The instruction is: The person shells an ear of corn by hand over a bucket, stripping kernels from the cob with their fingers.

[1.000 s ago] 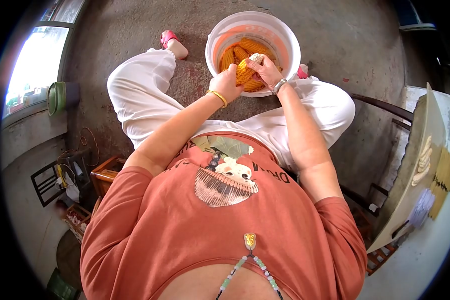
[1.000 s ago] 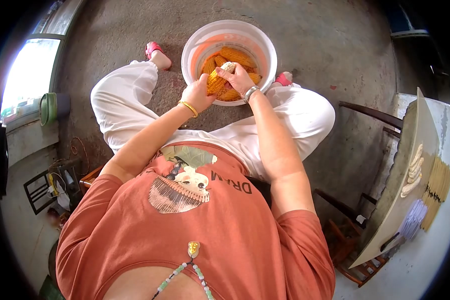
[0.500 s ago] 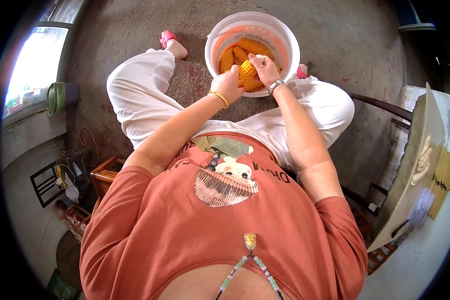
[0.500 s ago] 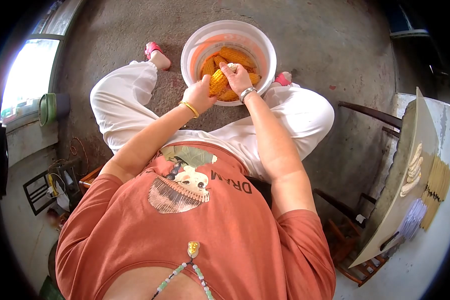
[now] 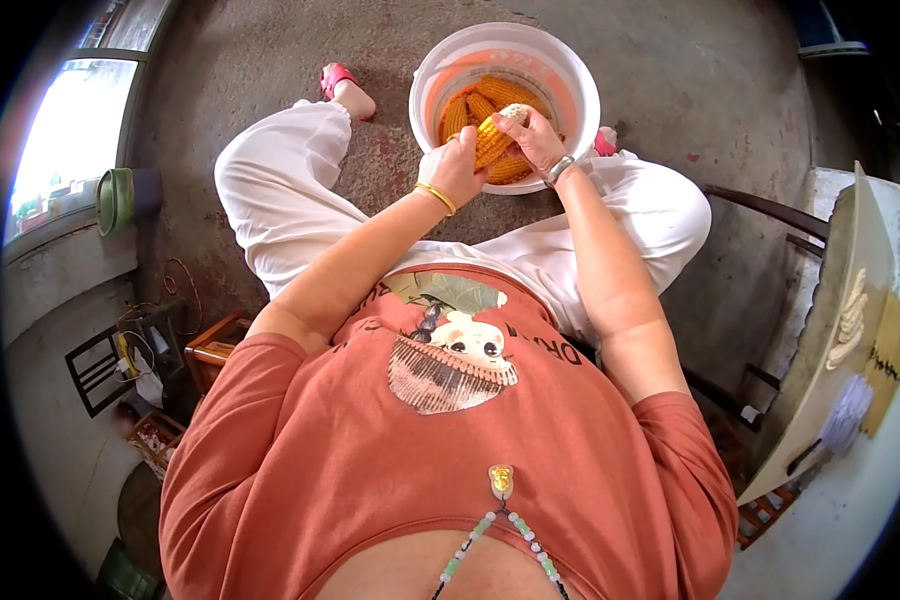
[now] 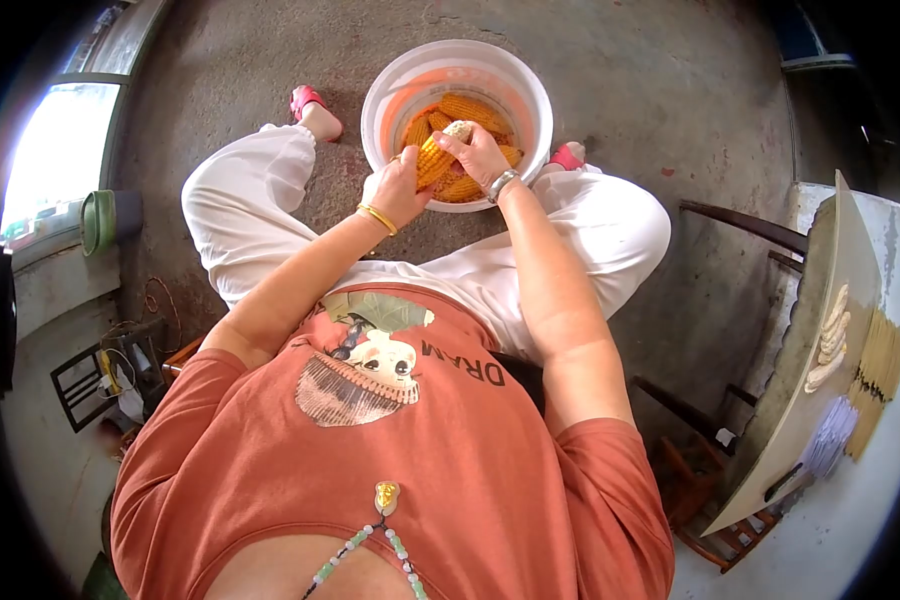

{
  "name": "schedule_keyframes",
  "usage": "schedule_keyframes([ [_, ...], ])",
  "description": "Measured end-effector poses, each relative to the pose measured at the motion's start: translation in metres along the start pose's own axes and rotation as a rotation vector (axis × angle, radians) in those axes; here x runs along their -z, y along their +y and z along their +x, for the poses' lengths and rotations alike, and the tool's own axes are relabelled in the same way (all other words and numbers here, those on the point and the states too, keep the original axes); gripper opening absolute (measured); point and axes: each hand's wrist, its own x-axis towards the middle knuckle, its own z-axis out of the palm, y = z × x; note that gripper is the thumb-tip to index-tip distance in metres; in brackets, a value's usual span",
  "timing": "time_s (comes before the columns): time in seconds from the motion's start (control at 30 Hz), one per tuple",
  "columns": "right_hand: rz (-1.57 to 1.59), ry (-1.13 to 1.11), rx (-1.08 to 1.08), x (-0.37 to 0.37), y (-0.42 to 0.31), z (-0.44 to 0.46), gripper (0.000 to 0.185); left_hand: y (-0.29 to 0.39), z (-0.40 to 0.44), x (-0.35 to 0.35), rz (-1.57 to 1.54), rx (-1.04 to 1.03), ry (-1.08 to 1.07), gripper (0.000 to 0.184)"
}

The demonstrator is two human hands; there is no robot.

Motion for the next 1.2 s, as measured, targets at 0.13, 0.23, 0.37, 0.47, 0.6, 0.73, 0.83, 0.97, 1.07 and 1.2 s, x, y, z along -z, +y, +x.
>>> schedule_keyframes([
  [0.13,0.010,-0.022,-0.020,0.000,0.001,-0.002,0.057,0.001,0.000,0.006,-0.008,0.035,-0.063,0.051],
  [0.23,0.001,0.025,-0.024,-0.003,-0.003,-0.005,0.054,-0.001,0.001,0.005,-0.089,0.062,-0.063,0.052],
  [0.37,0.030,0.017,-0.009,-0.002,-0.005,-0.005,0.053,-0.015,0.012,-0.004,-0.392,0.134,-0.117,0.052],
  [0.47,0.017,0.023,0.011,-0.004,-0.005,-0.005,0.055,-0.014,0.011,-0.002,-0.474,0.158,-0.127,0.053],
  [0.6,-0.050,0.004,0.041,-0.005,-0.007,-0.005,0.059,-0.015,0.011,-0.009,-0.377,0.145,-0.102,0.053],
  [0.73,0.014,-0.032,0.016,-0.004,-0.008,-0.005,0.059,-0.019,0.012,-0.012,-0.394,0.137,-0.097,0.053],
  [0.83,0.017,-0.037,0.010,-0.003,-0.006,-0.005,0.059,-0.023,0.012,-0.014,-0.453,0.122,-0.102,0.053],
  [0.97,0.036,-0.062,0.000,-0.001,-0.003,-0.004,0.061,-0.023,0.013,-0.009,-0.489,0.130,-0.143,0.051],
  [1.07,0.059,-0.077,0.004,0.001,0.005,0.000,0.062,-0.023,0.013,-0.007,-0.486,0.131,-0.157,0.051],
  [1.2,0.055,-0.074,-0.001,0.002,0.005,0.000,0.063,-0.026,0.013,-0.009,-0.518,0.127,-0.160,0.051],
])
